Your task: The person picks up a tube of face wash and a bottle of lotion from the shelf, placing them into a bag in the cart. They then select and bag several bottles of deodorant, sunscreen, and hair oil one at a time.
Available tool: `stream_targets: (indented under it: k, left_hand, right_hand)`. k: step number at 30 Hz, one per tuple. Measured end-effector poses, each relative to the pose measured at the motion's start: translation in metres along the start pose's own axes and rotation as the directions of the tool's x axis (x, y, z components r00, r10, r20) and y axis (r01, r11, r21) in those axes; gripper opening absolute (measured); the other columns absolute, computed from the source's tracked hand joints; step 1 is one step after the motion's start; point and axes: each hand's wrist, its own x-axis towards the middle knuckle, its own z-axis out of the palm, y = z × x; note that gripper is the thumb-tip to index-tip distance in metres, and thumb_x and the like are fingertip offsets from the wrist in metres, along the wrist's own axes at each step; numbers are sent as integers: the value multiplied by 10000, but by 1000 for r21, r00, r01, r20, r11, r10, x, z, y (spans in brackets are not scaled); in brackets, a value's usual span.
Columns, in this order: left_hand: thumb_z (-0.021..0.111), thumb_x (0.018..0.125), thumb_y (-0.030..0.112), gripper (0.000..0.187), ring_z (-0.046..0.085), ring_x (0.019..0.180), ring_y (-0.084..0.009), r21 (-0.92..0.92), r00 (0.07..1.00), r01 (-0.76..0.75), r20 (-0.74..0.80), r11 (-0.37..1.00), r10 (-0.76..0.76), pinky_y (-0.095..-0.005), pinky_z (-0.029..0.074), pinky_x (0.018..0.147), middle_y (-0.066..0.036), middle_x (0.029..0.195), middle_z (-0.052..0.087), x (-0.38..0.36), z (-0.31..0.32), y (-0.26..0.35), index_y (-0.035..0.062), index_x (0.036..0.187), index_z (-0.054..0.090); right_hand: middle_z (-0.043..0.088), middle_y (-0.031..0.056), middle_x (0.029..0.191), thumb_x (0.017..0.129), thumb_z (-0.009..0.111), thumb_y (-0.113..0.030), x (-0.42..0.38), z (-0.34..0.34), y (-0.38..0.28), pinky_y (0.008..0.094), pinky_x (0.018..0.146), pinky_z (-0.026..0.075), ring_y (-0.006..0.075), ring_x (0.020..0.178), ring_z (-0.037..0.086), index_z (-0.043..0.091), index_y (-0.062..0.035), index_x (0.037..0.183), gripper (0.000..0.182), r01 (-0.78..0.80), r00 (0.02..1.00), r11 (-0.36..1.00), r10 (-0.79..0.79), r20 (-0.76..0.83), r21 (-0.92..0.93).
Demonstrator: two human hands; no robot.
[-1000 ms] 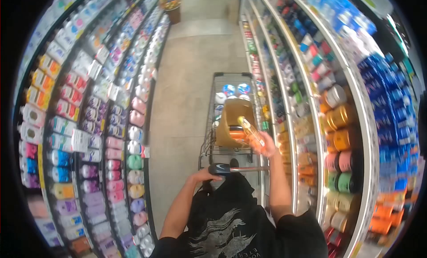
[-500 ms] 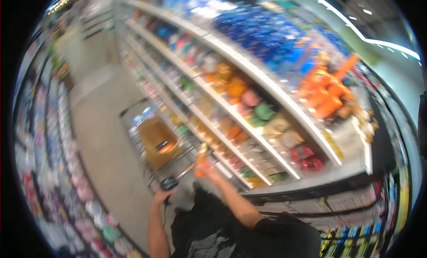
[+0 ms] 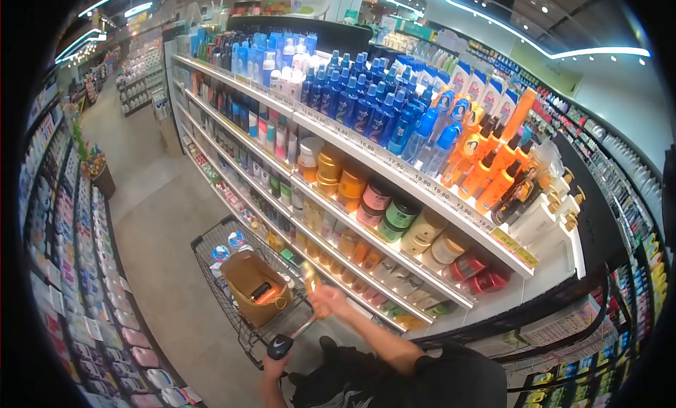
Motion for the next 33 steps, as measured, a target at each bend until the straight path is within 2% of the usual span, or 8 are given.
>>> stream_targets:
  k: [2, 3, 4, 7, 11, 15, 17, 33]
  left_hand:
    - [875, 822, 110, 275, 658, 686, -147, -56, 1000, -19, -13, 998, 19, -339, 531, 645, -44, 823, 730, -5, 5, 1, 6, 1042, 745]
    - [875, 822, 110, 275, 658, 686, -147, -50, 1000, -10, -9, 999, 9, -339, 531, 645, -44, 823, 730, -5, 4, 1, 6, 1042, 745]
    - [874, 824, 111, 271, 662, 692, -147, -29, 1000, 19, -16, 999, -20, -338, 530, 646, -42, 821, 727, -7, 5, 0, 7, 1036, 742]
    - [873, 826, 113, 272, 665, 699, -144, 17, 998, 67, -13, 998, -67, -333, 522, 643, -36, 820, 721, -12, 7, -5, 10, 1035, 732]
    - [875, 829, 119, 276, 654, 693, -134, -50, 997, 80, 24, 996, -78, -324, 506, 629, -33, 826, 717, -30, 14, 35, 15, 1037, 728]
    - [876, 831, 119, 284, 651, 690, -129, -31, 996, 86, 24, 996, -86, -323, 507, 628, -35, 840, 721, -31, 13, 30, 17, 1052, 730]
    - [880, 831, 122, 279, 654, 679, -127, -37, 1000, 23, 14, 999, -23, -325, 509, 622, -32, 819, 723, -28, 13, 24, 12, 1043, 734]
    - [873, 840, 123, 211, 667, 659, -137, 8, 999, 51, -14, 999, -50, -321, 533, 620, -35, 765, 710, -30, 15, 24, 4, 970, 757]
  right_hand:
    - [728, 14, 973, 1044, 721, -333, -26, -19, -105, 304, 785, 566, 98, 817, 672, 712, -80, 1149, 274, 71, 995, 996, -75, -70, -60]
    - [724, 12, 956, 1037, 715, -328, -19, -42, -123, 314, 818, 556, 103, 862, 669, 708, -75, 1146, 276, 409, 894, 891, -434, -107, -198]
    - [716, 21, 1008, 1027, 705, -319, -38, -50, -170, 311, 808, 551, 104, 901, 656, 691, -69, 1212, 311, 452, 852, 868, -488, -188, -204]
    - [649, 26, 1066, 930, 702, -331, -88, -55, -303, 272, 772, 529, 111, 891, 627, 597, -14, 1387, 566, 737, 448, 566, -819, -359, -370]
    - [690, 49, 1073, 937, 811, -289, -120, -83, -400, 322, 814, 563, 140, 905, 663, 619, 6, 1302, 508, 598, -128, 291, -886, -447, -747]
    - [766, 108, 1074, 856, 905, -380, -125, -110, -441, 389, 877, 591, 204, 929, 752, 649, 10, 1228, 597, 350, -139, 406, -869, -475, -844]
    - [794, 151, 973, 812, 929, -448, -115, -118, -446, 426, 836, 594, 290, 880, 788, 662, -1, 1137, 614, -47, -121, 385, -918, -378, -922]
    - [767, 251, 929, 765, 889, -577, -67, -146, -422, 523, 801, 573, 448, 905, 745, 669, -24, 1085, 676, -380, 152, 362, -883, -444, -851]
